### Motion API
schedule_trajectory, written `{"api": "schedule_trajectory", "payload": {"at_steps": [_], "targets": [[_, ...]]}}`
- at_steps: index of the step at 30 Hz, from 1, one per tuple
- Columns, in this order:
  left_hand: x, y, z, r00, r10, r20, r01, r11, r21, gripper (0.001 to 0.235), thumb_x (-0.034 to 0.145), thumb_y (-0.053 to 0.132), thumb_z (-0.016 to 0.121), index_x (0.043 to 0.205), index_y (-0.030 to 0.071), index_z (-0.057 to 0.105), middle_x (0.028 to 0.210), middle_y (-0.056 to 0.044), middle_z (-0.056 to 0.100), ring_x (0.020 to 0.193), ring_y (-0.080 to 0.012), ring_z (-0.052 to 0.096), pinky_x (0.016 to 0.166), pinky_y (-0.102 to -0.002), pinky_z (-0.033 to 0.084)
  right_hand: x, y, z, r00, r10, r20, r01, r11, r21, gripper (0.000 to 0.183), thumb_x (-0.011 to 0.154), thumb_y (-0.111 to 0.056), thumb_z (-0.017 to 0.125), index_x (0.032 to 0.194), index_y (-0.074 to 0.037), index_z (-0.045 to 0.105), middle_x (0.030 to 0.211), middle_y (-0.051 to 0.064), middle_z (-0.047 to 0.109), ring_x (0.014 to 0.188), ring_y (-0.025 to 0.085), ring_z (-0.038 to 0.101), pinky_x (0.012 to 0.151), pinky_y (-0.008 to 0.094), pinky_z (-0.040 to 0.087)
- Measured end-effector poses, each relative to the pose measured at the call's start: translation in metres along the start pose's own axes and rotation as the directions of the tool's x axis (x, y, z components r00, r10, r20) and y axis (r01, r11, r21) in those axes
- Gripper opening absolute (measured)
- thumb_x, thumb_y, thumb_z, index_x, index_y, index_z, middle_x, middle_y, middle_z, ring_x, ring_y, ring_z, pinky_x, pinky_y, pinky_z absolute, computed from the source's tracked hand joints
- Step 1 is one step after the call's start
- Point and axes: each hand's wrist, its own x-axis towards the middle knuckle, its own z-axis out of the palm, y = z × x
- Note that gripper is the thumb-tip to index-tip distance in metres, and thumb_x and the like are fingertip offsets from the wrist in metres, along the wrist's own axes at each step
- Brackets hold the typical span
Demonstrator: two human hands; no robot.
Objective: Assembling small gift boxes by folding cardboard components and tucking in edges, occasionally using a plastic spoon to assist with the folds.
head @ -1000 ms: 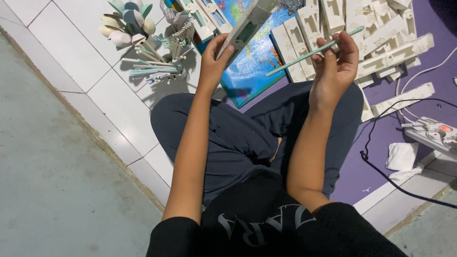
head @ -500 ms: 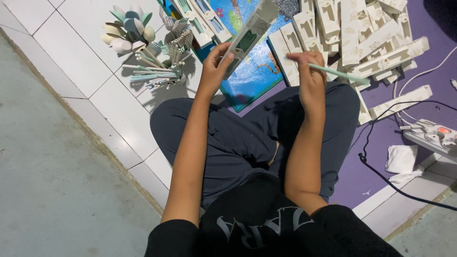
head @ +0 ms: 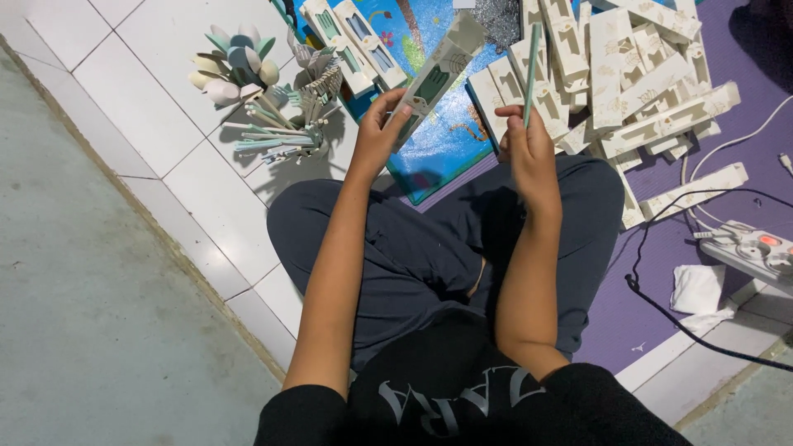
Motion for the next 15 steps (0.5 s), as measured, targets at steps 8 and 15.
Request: {"api": "schedule_trajectory", "payload": {"at_steps": [8, 15], "targets": [[-0.003, 0.006, 0.001, 1.000, 0.006, 0.010, -0.006, 1.000, 0.001, 0.033, 0.102, 0.026, 0.070, 0.134, 0.018, 0.066, 0.116, -0.009, 0.071, 0.102, -0.0172, 0.066, 0.092, -0.038, 0.053, 0.005, -0.011, 0.001, 0.994, -0.092, -0.067, 0.097, 0.993, 0.073, 0.043, 0.117, -0.036, 0.032, 0.146, -0.006, 0.042, 0.067, -0.004, 0.040, 0.052, 0.009, 0.041, 0.052, 0.023, 0.033], [-0.006, 0.022, 0.004, 1.000, -0.026, 0.006, 0.025, 0.997, 0.068, 0.034, 0.099, 0.026, 0.067, 0.131, 0.014, 0.066, 0.119, -0.010, 0.072, 0.106, -0.0215, 0.068, 0.092, -0.037, 0.054, 0.006, -0.024, -0.009, 0.886, -0.216, -0.410, 0.206, 0.976, -0.068, 0.023, 0.109, -0.006, 0.046, 0.120, -0.004, 0.067, 0.115, 0.005, 0.050, 0.105, 0.014, 0.053, 0.094, 0.029, 0.046]]}}
